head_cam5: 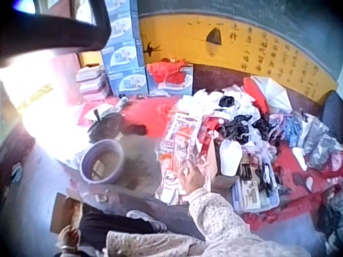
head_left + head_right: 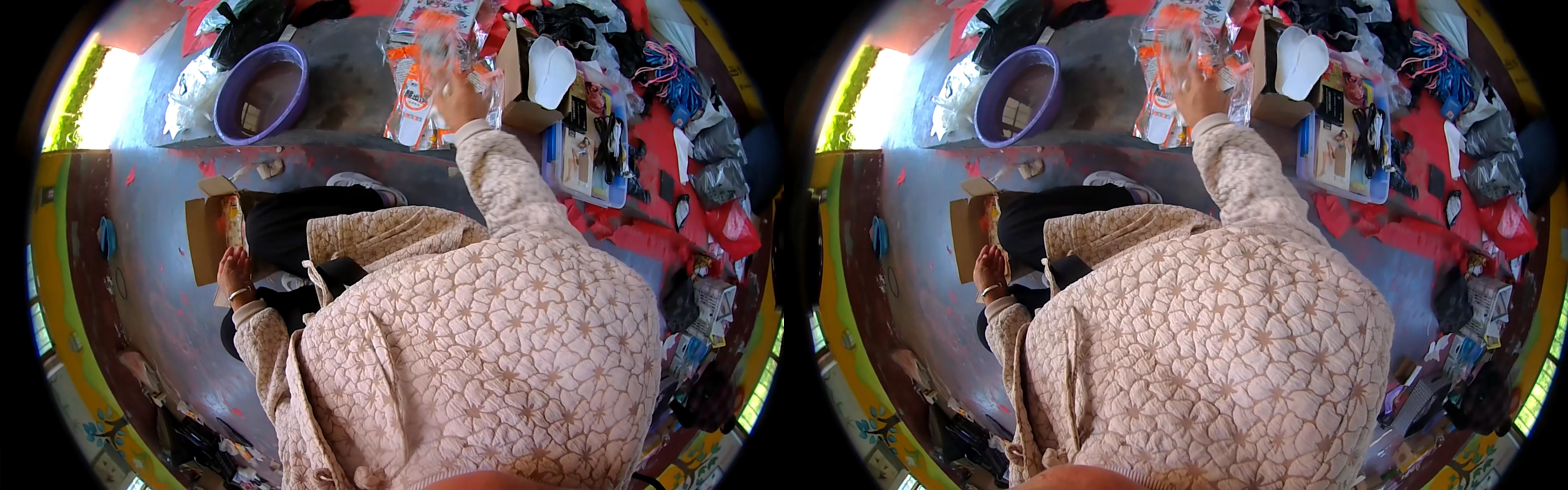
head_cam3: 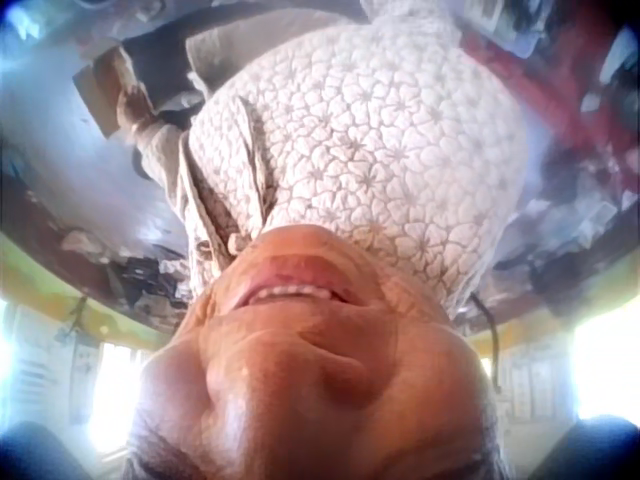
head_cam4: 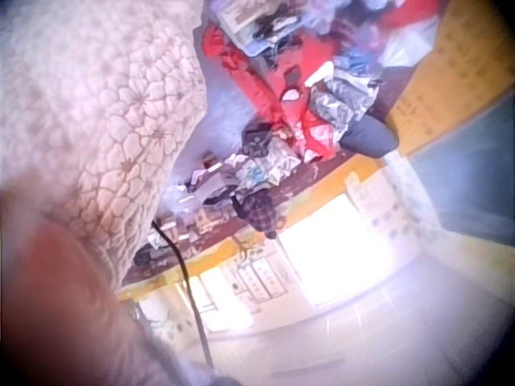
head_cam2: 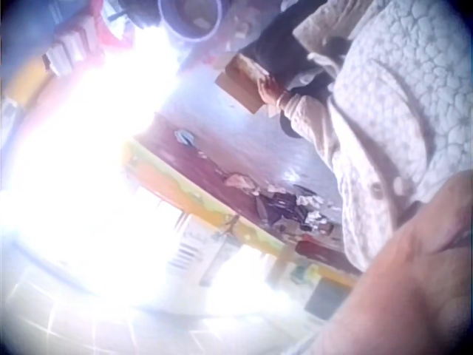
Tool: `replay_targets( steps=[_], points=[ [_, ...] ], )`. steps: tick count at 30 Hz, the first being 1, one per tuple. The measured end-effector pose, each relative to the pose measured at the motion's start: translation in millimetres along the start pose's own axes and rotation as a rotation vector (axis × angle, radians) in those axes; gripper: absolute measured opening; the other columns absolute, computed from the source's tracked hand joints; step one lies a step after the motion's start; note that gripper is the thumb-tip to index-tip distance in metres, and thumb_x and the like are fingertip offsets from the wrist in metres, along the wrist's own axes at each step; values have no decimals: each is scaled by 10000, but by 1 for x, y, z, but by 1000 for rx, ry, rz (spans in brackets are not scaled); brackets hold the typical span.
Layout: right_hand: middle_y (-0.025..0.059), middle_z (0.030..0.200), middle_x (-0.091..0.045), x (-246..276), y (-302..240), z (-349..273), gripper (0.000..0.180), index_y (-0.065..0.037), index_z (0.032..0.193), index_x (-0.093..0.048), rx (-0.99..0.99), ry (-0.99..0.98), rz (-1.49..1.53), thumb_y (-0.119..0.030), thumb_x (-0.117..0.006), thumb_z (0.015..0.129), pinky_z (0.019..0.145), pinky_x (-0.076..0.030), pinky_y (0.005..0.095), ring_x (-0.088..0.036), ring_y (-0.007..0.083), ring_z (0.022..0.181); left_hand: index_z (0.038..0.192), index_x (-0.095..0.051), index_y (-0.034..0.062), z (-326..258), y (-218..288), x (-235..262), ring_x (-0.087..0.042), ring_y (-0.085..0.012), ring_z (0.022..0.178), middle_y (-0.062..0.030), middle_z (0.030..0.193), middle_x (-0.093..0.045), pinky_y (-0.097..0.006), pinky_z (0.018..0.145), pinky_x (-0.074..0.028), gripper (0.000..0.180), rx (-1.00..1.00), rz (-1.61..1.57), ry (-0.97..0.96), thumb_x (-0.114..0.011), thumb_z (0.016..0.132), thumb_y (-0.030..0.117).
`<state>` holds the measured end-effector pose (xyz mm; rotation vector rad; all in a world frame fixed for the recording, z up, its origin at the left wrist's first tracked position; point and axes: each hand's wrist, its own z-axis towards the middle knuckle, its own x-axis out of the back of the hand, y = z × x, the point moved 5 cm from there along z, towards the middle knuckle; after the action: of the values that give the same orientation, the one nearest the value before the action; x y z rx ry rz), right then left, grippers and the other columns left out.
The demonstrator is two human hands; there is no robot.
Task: The person sits on the floor and repeatedly wipes the surface of small packaged items with a white cloth. They pick up each package, wipe it thoroughly, and place it into a cardboard box. The process is repeated for multiple packages.
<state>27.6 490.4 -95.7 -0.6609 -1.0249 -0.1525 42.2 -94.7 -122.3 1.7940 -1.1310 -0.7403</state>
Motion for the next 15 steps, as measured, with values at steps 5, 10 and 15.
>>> replay_targets(
  steps=[5, 10, 15],
  points=[
    [156, 1044, -584, -80, 65, -46, 466, -140, 1104, -534, -351, -608, -80, -398, -609, 724, 865, -421, 416, -564, 303, 974, 1162, -472, 9, 3, -11, 10, -577, -254, 954, -163, 1065, -576, -327, 784, -488, 362, 13, 54, -22, -479, 841, 178],
    [133, 1083, -576, -55, 41, -30, 578, -62, 1109, -529, -423, -552, -86, -389, -691, 661, 857, -427, 408, -562, 288, 990, 1150, -482, 14, 7, -17, 20, -588, -244, 931, -143, 1060, -583, -311, 749, -495, 342, 12, 22, -18, -477, 846, 170],
    [196, 1102, -552, -58, 22, -34, 752, 47, 1155, -450, -283, -681, -252, -397, -741, 622, 876, -433, 377, -560, 281, 1005, 1082, -519, 4, 0, -9, 4, -623, -224, 781, -137, 965, -619, -279, 623, -510, 277, -9, -19, -16, -504, 841, 139]
  ],
)
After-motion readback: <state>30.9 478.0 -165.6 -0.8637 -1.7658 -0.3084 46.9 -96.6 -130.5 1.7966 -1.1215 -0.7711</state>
